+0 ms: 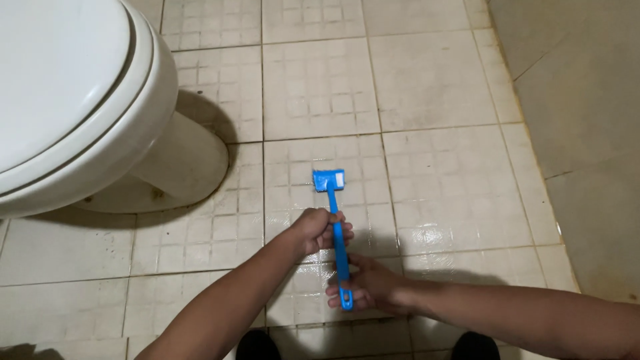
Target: The person uses a blue scrub brush to clean the tiled floor of a bathroom. They scrub the floor tiles and grout lines near a white toilet and a sink, moving the brush back and forth in a repetitive motion.
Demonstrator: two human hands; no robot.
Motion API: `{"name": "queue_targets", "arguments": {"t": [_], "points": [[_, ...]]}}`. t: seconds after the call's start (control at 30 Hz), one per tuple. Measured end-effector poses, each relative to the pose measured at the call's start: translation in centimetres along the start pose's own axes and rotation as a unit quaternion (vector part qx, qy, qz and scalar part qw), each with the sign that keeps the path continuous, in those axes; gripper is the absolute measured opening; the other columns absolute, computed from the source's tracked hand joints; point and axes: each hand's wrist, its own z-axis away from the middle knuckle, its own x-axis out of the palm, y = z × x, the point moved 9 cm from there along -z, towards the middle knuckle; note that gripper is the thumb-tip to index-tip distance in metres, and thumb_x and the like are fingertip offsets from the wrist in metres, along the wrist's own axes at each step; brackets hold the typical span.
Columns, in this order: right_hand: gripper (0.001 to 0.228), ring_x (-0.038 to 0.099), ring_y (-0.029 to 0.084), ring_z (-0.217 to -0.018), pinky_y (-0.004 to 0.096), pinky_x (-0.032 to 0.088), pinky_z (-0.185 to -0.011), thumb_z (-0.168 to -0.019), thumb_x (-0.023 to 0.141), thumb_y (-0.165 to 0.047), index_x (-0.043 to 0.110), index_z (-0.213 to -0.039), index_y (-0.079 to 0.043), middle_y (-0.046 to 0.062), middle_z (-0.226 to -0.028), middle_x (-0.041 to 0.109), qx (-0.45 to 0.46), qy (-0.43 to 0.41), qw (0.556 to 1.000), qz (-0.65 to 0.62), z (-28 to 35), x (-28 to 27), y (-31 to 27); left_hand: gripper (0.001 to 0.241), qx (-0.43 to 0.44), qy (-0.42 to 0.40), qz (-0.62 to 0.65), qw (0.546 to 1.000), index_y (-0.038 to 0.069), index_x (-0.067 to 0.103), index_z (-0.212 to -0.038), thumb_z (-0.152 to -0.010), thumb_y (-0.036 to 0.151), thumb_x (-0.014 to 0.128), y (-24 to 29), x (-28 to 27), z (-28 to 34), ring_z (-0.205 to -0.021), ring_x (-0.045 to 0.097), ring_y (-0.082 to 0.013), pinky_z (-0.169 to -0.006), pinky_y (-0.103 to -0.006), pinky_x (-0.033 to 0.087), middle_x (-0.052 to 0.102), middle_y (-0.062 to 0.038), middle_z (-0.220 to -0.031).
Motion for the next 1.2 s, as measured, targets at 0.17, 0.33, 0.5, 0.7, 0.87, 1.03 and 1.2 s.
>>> {"name": "queue_targets", "arguments": {"t": [0.17, 0.33, 0.5, 0.7, 0.87, 1.03, 1.2], "points": [[0.035, 0.075, 0.03, -0.103, 0.04, 0.063, -0.09, -0.097, 0.06, -0.014, 0.053, -0.131, -0.009, 0.017, -0.116, 0.071, -0.051, -0.025, 0.997, -0.042, -1.7, -0.3, -2.8, 0.02, 0.007, -0.007, -0.002, 1.0, -0.003, 0.06, -0.11, -0.102, 0.015, 0.055, 1.4, -0.2, -1.9, -0.095, 0.075, -0.0323, -0.081, -0.0471, 0.066, 0.072, -0.019, -0.105], [0.031, 0.073, 0.025, -0.105, 0.042, 0.063, -0.09, -0.099, 0.06, -0.01, 0.056, -0.129, -0.001, 0.016, -0.118, 0.071, -0.126, 0.008, 0.992, 0.002, -3.7, -3.1, -8.2, 0.02, 0.073, -0.026, 0.042, 0.996, -0.002, 0.056, -0.113, -0.099, 0.011, 0.05, 6.4, 0.9, -5.5, -0.097, 0.074, -0.0345, -0.082, -0.0474, 0.066, 0.07, -0.022, -0.106], [0.029, 0.072, 0.024, -0.101, 0.043, 0.063, -0.091, -0.098, 0.055, -0.009, 0.056, -0.127, -0.007, 0.011, -0.116, 0.068, -0.157, 0.005, 0.988, -0.001, -3.1, -4.6, -9.7, 0.03, 0.13, -0.02, 0.064, 0.989, -0.008, 0.056, -0.119, -0.103, 0.018, 0.056, 7.3, 2.3, -4.4, -0.103, 0.072, -0.031, -0.088, -0.0422, 0.064, 0.069, -0.023, -0.114], [0.026, 0.074, 0.026, -0.098, 0.043, 0.063, -0.086, -0.1, 0.056, -0.01, 0.057, -0.125, -0.003, 0.014, -0.112, 0.069, -0.122, -0.002, 0.992, 0.012, -3.1, -4.4, -4.9, 0.031, 0.072, -0.091, 0.034, 0.993, -0.01, 0.055, -0.122, -0.098, 0.009, 0.061, 2.9, 3.1, -1.2, -0.11, 0.071, -0.0309, -0.092, -0.0426, 0.064, 0.068, -0.022, -0.116], [0.027, 0.073, 0.027, -0.096, 0.045, 0.063, -0.083, -0.097, 0.056, -0.006, 0.056, -0.124, -0.006, 0.012, -0.11, 0.068, -0.094, -0.011, 0.995, -0.043, -2.3, -3.7, -3.5, 0.03, 0.027, -0.082, -0.014, 0.996, -0.007, 0.058, -0.123, -0.1, 0.013, 0.059, 1.7, 3.8, -0.1, -0.109, 0.071, -0.0297, -0.091, -0.0408, 0.062, 0.07, -0.019, -0.118], [0.028, 0.072, 0.027, -0.096, 0.046, 0.065, -0.087, -0.1, 0.056, -0.007, 0.055, -0.126, 0.001, 0.015, -0.112, 0.067, -0.152, -0.026, 0.986, -0.064, -4.3, -5.0, -8.0, 0.023, 0.04, -0.076, 0.023, 0.996, -0.005, 0.055, -0.116, -0.1, 0.011, 0.052, 4.7, 3.9, -4.5, -0.106, 0.07, -0.0328, -0.088, -0.0519, 0.064, 0.066, -0.021, -0.114], [0.032, 0.071, 0.023, -0.097, 0.041, 0.062, -0.084, -0.098, 0.054, -0.007, 0.052, -0.129, -0.008, 0.009, -0.11, 0.069, -0.132, 0.039, 0.989, -0.05, -3.8, -6.6, -10.0, 0.022, 0.096, -0.034, 0.014, 0.995, -0.003, 0.06, -0.116, -0.1, 0.01, 0.05, 8.0, 5.2, -4.7, -0.104, 0.072, -0.0306, -0.088, -0.0438, 0.063, 0.07, -0.021, -0.116]]}}
